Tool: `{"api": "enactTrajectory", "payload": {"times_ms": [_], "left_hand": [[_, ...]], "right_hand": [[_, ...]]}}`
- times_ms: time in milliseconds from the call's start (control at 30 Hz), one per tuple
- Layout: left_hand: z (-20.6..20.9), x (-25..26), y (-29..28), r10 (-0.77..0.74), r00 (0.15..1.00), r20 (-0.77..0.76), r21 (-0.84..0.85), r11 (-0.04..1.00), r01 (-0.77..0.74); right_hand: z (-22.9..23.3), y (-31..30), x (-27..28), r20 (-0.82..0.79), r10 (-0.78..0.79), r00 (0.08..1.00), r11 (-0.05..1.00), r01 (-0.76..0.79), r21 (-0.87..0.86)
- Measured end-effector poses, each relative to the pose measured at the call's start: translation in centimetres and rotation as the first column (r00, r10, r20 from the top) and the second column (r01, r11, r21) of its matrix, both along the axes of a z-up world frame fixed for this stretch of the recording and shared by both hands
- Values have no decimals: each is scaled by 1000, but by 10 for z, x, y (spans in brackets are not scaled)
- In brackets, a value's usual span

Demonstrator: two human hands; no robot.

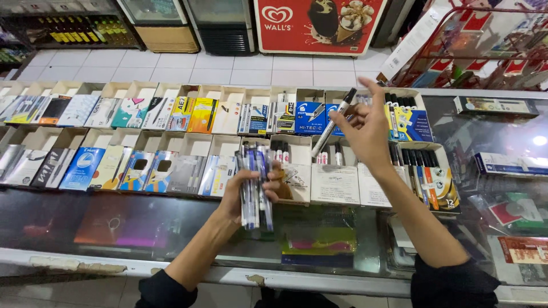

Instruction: Restocking and organizing various types of pens into partitioned display boxes on a retail counter.

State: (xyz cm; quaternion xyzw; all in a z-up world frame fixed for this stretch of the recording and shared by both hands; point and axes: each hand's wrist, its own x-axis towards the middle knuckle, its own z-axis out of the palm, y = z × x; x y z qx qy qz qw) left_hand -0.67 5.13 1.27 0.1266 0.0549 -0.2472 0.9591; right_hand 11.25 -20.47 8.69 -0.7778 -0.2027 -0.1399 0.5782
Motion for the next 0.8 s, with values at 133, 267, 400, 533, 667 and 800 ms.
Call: {"api": "enactTrajectory", "payload": {"times_ms": [133, 267, 400, 533, 667, 800], "left_hand": [[8, 6, 17, 129, 991, 31, 128, 983, -132], [26, 2, 34, 120, 991, 53, 227, 965, -129], [28, 2, 49, 141, 989, 31, 259, 955, -145], [18, 6, 57, 162, 985, 52, 259, 951, -170], [10, 6, 60, 175, 984, -14, 209, 963, -169], [10, 4, 60, 175, 984, -15, 224, 960, -168]], "right_hand": [[-22, 18, 8, 1, 32, 999, 999, -32, -35], [-41, 42, 16, -1, -40, 999, 991, 39, -131], [-40, 61, 9, -127, -127, 984, 880, 53, -472], [-43, 70, 5, -234, -89, 968, 822, -61, -566], [-65, 73, 12, -305, -139, 942, 767, -92, -635], [-65, 75, 8, -336, -153, 929, 739, -118, -663]]}}
